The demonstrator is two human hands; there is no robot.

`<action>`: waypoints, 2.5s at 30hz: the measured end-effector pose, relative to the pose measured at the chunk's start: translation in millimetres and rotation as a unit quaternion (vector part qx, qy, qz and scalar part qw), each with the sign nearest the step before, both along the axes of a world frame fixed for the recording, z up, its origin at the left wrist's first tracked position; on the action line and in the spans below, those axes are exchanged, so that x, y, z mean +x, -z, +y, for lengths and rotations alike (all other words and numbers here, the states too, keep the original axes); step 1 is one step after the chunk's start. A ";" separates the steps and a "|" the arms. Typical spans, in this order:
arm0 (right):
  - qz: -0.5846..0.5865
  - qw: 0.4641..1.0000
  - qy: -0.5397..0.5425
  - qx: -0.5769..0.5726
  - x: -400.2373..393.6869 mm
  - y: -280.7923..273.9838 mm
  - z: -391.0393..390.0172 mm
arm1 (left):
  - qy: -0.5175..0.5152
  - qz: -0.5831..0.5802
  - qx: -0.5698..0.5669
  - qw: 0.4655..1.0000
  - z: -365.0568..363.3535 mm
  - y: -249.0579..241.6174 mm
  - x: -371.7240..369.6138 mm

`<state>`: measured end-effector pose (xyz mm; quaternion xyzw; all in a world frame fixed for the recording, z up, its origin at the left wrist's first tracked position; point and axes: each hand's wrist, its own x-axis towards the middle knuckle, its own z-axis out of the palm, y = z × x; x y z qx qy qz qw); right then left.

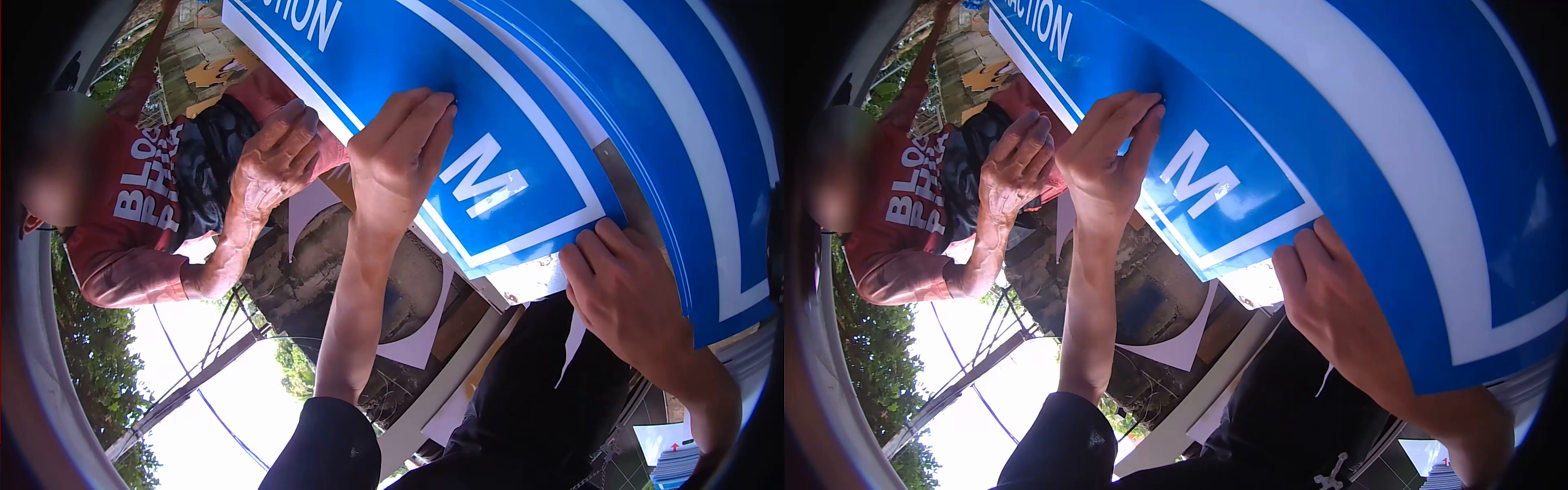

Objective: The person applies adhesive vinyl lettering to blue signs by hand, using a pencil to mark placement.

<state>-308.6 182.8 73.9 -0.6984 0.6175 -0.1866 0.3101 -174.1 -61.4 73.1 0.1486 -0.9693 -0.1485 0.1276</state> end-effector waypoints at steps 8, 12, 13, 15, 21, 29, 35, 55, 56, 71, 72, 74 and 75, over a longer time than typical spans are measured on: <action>0.042 0.998 -0.039 0.028 -3.6 -11.1 5.9 | 0.085 -0.048 -0.024 0.995 -0.9 -19.9 -18.6; 0.046 0.999 -0.008 0.010 3.5 -7.8 18.5 | 0.107 -0.085 -0.031 0.990 0.8 -25.5 -23.4; 0.050 0.999 -0.005 0.006 4.6 -5.9 20.3 | 0.108 -0.093 -0.032 0.989 2.0 -25.7 -24.9; 0.057 0.998 0.005 -0.003 8.0 -2.5 23.3 | 0.116 -0.100 -0.037 0.988 1.7 -23.6 -26.2; 0.089 0.988 0.034 -0.119 16.4 13.2 34.1 | 0.128 -0.111 -0.046 0.984 -1.2 -15.4 -20.0; 0.096 0.993 0.020 -0.072 21.8 5.4 27.5 | 0.129 -0.109 -0.035 0.985 -1.6 -13.6 -12.0; 0.107 0.993 0.010 -0.050 22.7 1.7 23.7 | 0.068 -0.065 0.049 0.994 0.2 -15.6 1.4; 0.068 0.998 0.003 -0.010 31.0 10.7 28.1 | 0.047 -0.032 -0.005 0.998 20.1 4.4 11.7; 0.069 0.998 -0.001 -0.012 30.7 11.1 28.6 | 0.036 -0.022 0.002 0.999 19.8 4.1 13.4; 0.060 0.998 -0.009 -0.010 33.9 13.1 32.3 | -0.013 0.004 -0.035 0.999 29.5 11.4 14.8; 0.060 0.998 -0.002 -0.007 37.1 14.5 34.1 | -0.010 0.004 -0.055 0.998 30.1 13.5 14.0; 0.060 0.998 0.005 -0.005 38.5 14.4 34.4 | -0.003 0.004 -0.093 0.996 32.4 17.8 12.8; 0.058 0.998 0.004 -0.004 36.6 12.1 32.4 | -0.006 -0.002 -0.104 0.995 33.7 19.3 11.9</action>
